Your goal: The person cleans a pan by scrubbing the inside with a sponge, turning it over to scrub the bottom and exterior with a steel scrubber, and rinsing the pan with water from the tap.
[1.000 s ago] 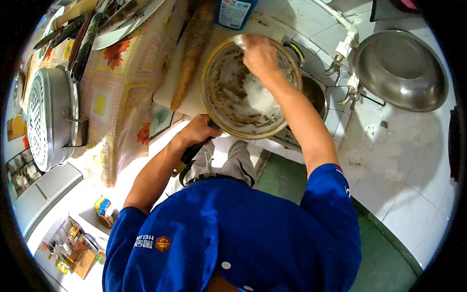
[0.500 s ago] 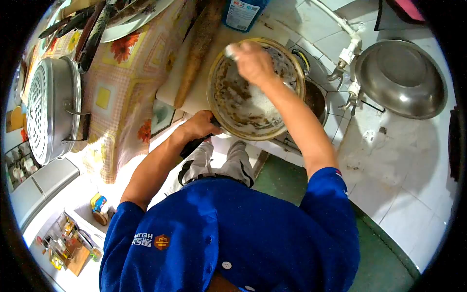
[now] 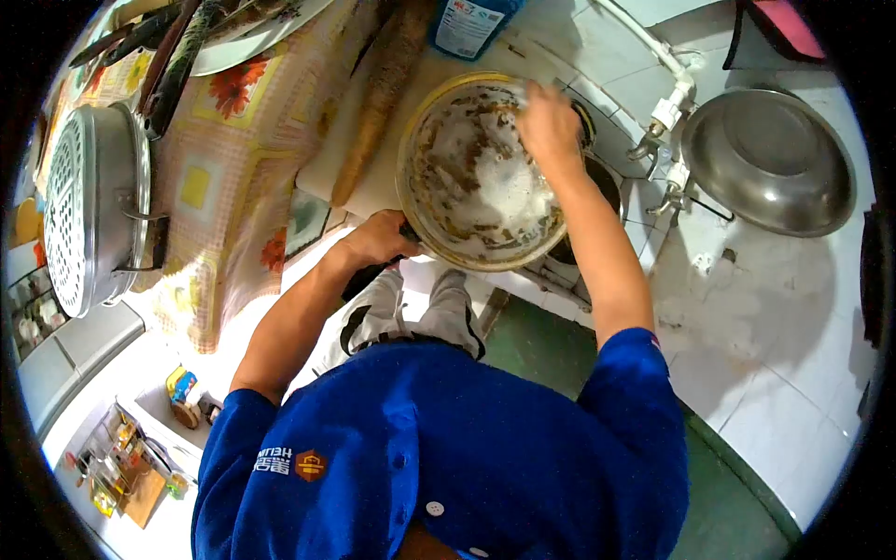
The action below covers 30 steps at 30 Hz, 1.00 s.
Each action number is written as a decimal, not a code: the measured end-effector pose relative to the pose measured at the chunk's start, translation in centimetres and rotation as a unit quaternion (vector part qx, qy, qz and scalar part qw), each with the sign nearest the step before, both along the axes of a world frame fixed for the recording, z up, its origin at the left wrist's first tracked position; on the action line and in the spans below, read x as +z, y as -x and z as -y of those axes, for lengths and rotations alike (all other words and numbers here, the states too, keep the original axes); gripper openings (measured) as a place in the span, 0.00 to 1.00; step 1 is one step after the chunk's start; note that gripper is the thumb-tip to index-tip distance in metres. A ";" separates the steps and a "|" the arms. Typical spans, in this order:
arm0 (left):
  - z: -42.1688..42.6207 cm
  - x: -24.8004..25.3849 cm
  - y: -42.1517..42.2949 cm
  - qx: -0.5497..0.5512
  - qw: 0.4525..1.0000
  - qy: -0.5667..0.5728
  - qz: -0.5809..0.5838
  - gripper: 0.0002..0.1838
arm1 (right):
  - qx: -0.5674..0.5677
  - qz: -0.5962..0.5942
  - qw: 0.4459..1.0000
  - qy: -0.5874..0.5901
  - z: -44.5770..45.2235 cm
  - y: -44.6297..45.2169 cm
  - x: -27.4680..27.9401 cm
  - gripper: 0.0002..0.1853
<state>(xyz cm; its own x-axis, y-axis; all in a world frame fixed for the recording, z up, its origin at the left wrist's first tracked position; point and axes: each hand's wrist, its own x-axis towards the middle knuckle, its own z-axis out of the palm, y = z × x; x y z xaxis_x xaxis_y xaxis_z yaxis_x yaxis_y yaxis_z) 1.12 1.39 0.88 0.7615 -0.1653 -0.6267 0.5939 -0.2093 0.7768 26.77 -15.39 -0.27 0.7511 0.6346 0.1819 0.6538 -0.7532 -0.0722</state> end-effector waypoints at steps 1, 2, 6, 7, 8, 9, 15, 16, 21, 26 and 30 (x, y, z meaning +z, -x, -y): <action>-0.1 -0.2 0.0 -0.001 1.000 0.003 0.001 0.19 | -0.031 -0.002 0.999 0.009 2.0 0.4 0.9 0.17; -0.1 -0.6 0.1 -0.007 1.000 0.010 -0.007 0.19 | -0.087 -0.031 0.994 0.050 3.8 0.9 1.3 0.18; -0.2 -0.3 0.1 0.012 0.998 0.055 -0.036 0.15 | -0.183 -0.036 0.981 0.048 9.0 4.1 0.3 0.21; -0.2 -0.5 0.2 0.014 0.998 0.054 -0.035 0.15 | -0.181 -0.036 0.982 0.047 8.8 3.8 0.0 0.21; 0.0 -0.8 0.3 0.017 0.999 0.050 -0.010 0.15 | -0.182 -0.035 0.982 0.036 8.5 3.6 -0.4 0.21; 0.0 -0.9 0.3 0.019 0.999 0.045 0.015 0.15 | -0.185 -0.034 0.982 0.024 8.0 3.3 -0.7 0.21; 0.2 -0.5 -0.2 0.003 1.000 0.025 0.000 0.14 | 0.026 -0.038 0.999 -0.026 -2.2 1.6 -0.6 0.20; 0.1 -0.7 -0.1 0.004 1.000 0.025 0.018 0.14 | 0.083 -0.064 0.994 -0.030 -4.2 2.6 -0.1 0.19; 0.4 -0.5 0.0 0.032 0.997 0.047 -0.047 0.12 | 0.272 -0.060 0.960 -0.021 -6.2 6.6 1.8 0.19; 0.2 -1.2 0.1 0.019 1.000 0.017 -0.016 0.10 | 0.049 0.004 0.999 0.008 -2.7 0.0 -0.5 0.19; 0.2 -1.9 0.6 0.034 0.996 0.076 -0.013 0.11 | -0.083 -0.034 0.995 0.033 4.8 1.2 1.5 0.16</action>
<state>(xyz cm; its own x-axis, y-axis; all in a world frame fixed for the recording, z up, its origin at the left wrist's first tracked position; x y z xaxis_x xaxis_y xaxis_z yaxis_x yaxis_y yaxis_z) 0.55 1.18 -0.98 0.7586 -0.2078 -0.6176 0.6225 -0.0488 0.7811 25.56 -20.22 1.23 0.8558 0.5095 0.0894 0.5152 -0.8551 -0.0581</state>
